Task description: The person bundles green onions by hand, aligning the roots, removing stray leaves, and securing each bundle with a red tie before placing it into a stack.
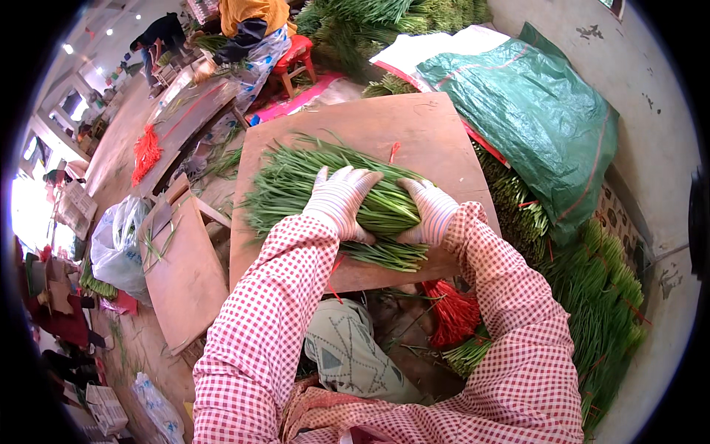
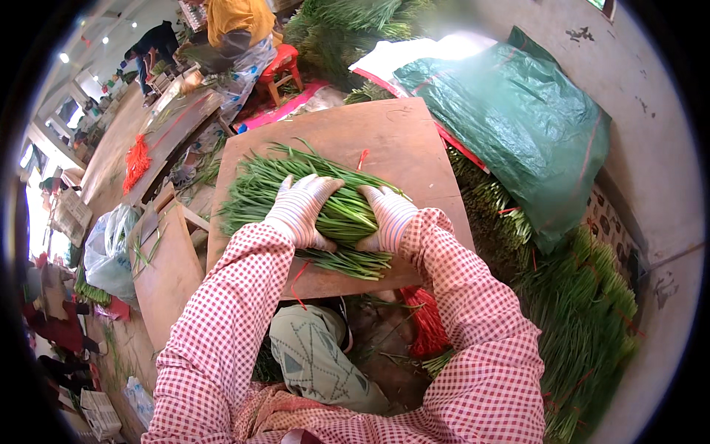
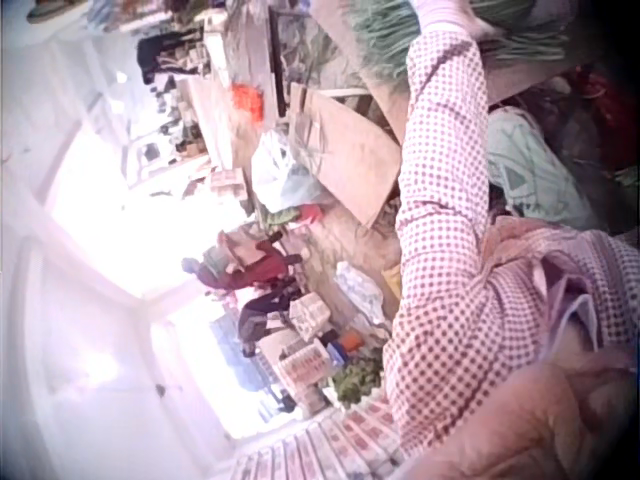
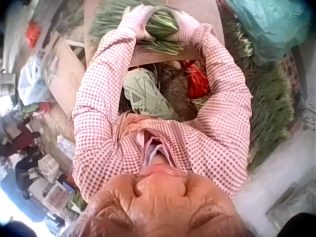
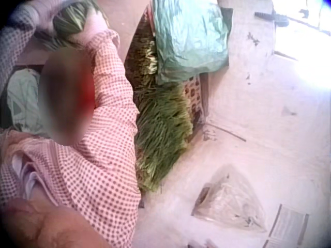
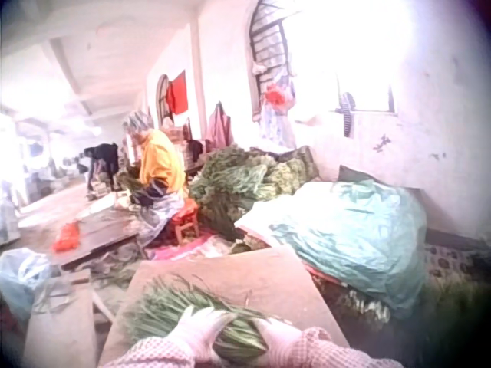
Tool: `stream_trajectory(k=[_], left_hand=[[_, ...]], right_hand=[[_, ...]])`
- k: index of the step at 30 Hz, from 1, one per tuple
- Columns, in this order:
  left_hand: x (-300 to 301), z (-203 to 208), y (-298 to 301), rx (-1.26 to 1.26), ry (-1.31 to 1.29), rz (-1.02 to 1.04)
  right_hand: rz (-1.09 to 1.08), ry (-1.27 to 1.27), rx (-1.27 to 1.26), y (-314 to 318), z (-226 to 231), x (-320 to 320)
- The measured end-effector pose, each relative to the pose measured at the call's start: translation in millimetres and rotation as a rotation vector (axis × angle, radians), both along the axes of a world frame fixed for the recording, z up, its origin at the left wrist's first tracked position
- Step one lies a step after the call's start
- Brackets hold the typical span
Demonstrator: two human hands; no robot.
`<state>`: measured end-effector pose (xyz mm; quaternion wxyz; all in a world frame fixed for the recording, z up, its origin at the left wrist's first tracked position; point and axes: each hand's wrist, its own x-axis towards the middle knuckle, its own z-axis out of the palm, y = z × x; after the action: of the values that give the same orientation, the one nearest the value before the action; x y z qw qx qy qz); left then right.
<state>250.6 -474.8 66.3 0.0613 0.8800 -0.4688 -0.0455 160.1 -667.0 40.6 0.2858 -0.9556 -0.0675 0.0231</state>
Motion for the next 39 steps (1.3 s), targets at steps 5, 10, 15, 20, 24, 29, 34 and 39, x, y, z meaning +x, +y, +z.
stream_trajectory(k=[5,10,15,20,24,29,34,39], left_hand=[[10.3,-0.2,-5.8,0.103,0.093,0.074],[8.0,5.8,-16.9,0.206,0.127,0.096],[10.6,8.1,-18.8,0.280,0.138,0.117],[13.1,7.9,-8.7,0.295,0.129,0.137],[12.9,1.5,-10.4,0.224,0.125,0.039],[-4.4,8.1,0.6,0.108,0.143,0.050],[-5.3,4.0,-5.2,0.164,0.122,0.091],[-6.2,1.3,-2.0,0.139,0.051,0.079]], right_hand=[[-0.031,0.015,0.360,-12.7,-24.9,8.3],[0.058,0.333,0.513,-54.5,4.8,-0.6],[-0.105,0.075,0.169,-56.7,60.7,-0.7],[-0.066,0.256,-0.478,59.9,69.3,13.6],[-0.173,0.034,-0.445,48.2,16.3,3.1],[-0.130,-0.031,-0.482,51.3,6.0,1.3],[-0.115,-0.146,0.344,-15.6,8.3,-3.0],[-0.530,-0.234,1.088,-59.5,-55.0,-20.9]])
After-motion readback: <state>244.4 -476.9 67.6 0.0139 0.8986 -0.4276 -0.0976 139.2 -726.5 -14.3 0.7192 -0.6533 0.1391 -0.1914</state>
